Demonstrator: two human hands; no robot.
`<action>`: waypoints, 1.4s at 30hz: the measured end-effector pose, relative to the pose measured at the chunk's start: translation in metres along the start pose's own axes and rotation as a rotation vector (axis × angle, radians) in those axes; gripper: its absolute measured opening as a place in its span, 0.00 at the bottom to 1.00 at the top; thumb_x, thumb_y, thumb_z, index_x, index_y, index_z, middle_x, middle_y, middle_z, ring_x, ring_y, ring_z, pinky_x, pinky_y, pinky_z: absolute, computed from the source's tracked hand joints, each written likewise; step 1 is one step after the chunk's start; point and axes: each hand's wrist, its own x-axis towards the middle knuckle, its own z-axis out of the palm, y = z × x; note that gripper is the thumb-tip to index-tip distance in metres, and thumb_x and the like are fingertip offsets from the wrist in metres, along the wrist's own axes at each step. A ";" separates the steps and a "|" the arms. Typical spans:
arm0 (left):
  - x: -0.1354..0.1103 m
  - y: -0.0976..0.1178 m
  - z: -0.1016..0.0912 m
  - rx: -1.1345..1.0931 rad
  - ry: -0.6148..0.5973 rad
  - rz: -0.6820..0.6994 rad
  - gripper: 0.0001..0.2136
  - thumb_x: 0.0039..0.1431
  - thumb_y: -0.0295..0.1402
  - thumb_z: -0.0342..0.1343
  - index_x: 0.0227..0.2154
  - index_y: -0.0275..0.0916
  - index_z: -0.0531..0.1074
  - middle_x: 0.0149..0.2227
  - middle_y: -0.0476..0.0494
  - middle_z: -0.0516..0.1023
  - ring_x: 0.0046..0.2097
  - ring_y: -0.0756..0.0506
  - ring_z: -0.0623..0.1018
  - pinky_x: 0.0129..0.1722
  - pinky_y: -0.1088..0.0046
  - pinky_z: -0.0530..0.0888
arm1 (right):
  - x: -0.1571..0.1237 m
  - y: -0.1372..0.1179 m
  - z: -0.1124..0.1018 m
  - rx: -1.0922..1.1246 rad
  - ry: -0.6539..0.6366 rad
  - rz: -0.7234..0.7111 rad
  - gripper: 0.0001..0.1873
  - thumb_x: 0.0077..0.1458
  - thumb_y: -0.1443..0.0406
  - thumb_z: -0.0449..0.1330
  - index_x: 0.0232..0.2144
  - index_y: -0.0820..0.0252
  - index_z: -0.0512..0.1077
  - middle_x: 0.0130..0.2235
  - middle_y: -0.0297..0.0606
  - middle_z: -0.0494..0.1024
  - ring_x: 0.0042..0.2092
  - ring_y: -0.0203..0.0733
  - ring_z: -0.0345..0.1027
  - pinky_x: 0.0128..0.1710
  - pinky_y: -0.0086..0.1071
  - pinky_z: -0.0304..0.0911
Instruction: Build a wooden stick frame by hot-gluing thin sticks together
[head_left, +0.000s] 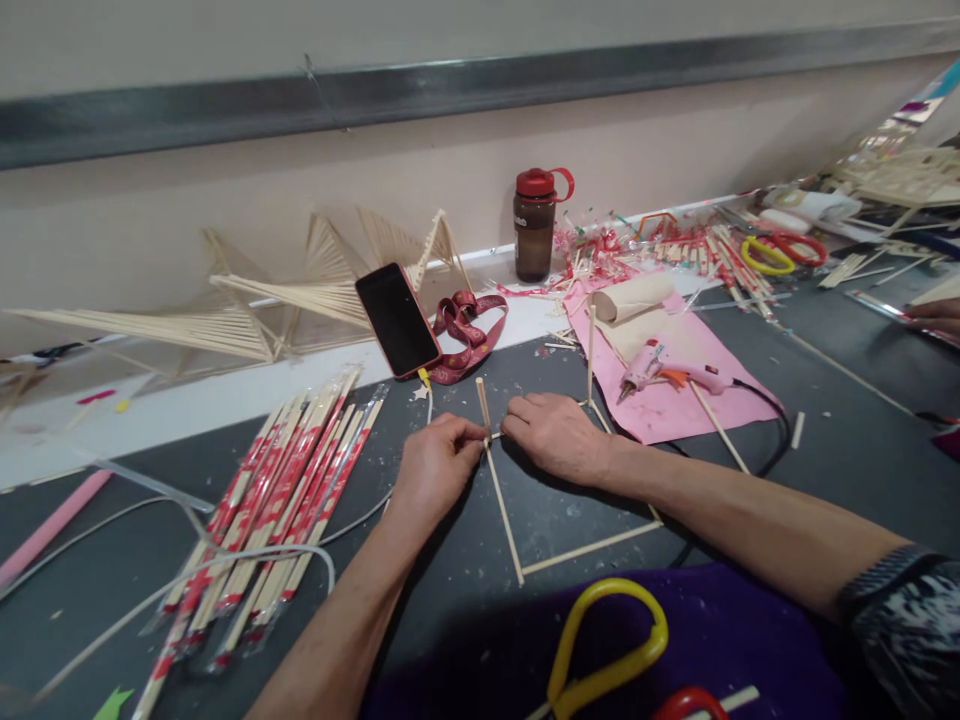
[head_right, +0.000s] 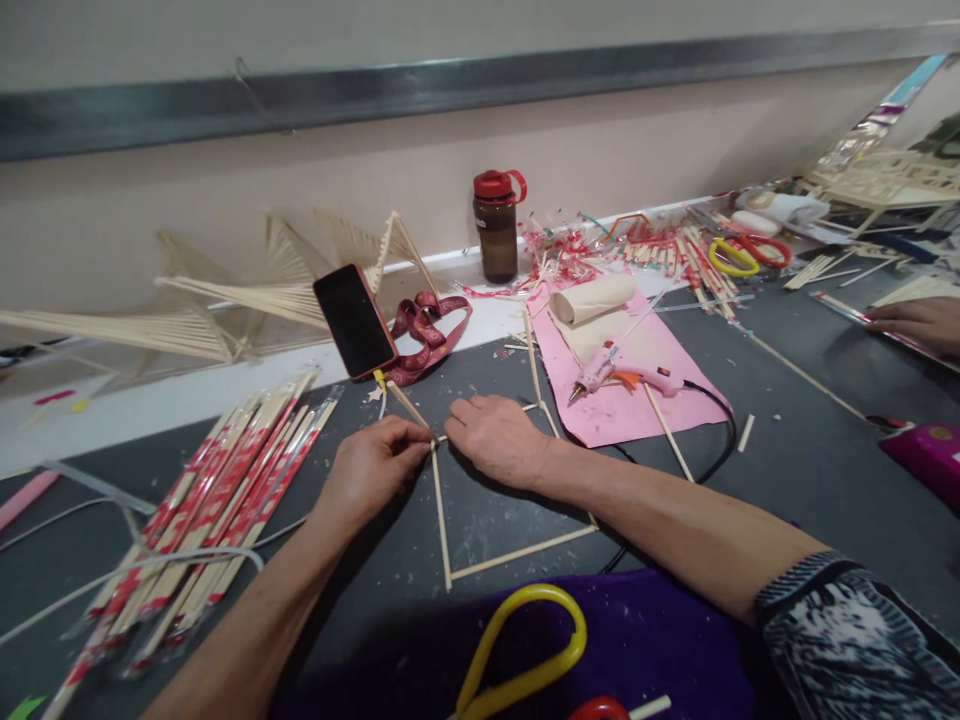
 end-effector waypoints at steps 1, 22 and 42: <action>0.000 0.001 0.000 0.006 0.003 0.000 0.07 0.51 0.33 0.53 0.29 0.42 0.77 0.31 0.49 0.77 0.31 0.49 0.75 0.30 0.75 0.69 | 0.000 0.000 0.000 0.008 -0.001 -0.004 0.09 0.60 0.69 0.50 0.32 0.63 0.70 0.33 0.40 0.71 0.34 0.39 0.60 0.32 0.32 0.52; -0.004 0.008 -0.008 -0.116 -0.053 -0.064 0.13 0.50 0.37 0.53 0.36 0.39 0.77 0.21 0.50 0.76 0.20 0.52 0.73 0.21 0.80 0.69 | -0.010 0.008 -0.070 0.172 0.051 0.057 0.15 0.62 0.66 0.48 0.35 0.62 0.75 0.35 0.38 0.73 0.34 0.34 0.63 0.31 0.29 0.52; -0.016 0.020 -0.046 0.402 -0.011 0.071 0.10 0.51 0.40 0.51 0.24 0.43 0.74 0.22 0.50 0.77 0.27 0.47 0.75 0.26 0.74 0.63 | -0.115 -0.001 -0.083 0.527 0.025 0.216 0.09 0.57 0.67 0.54 0.34 0.62 0.75 0.31 0.36 0.75 0.32 0.32 0.67 0.33 0.26 0.59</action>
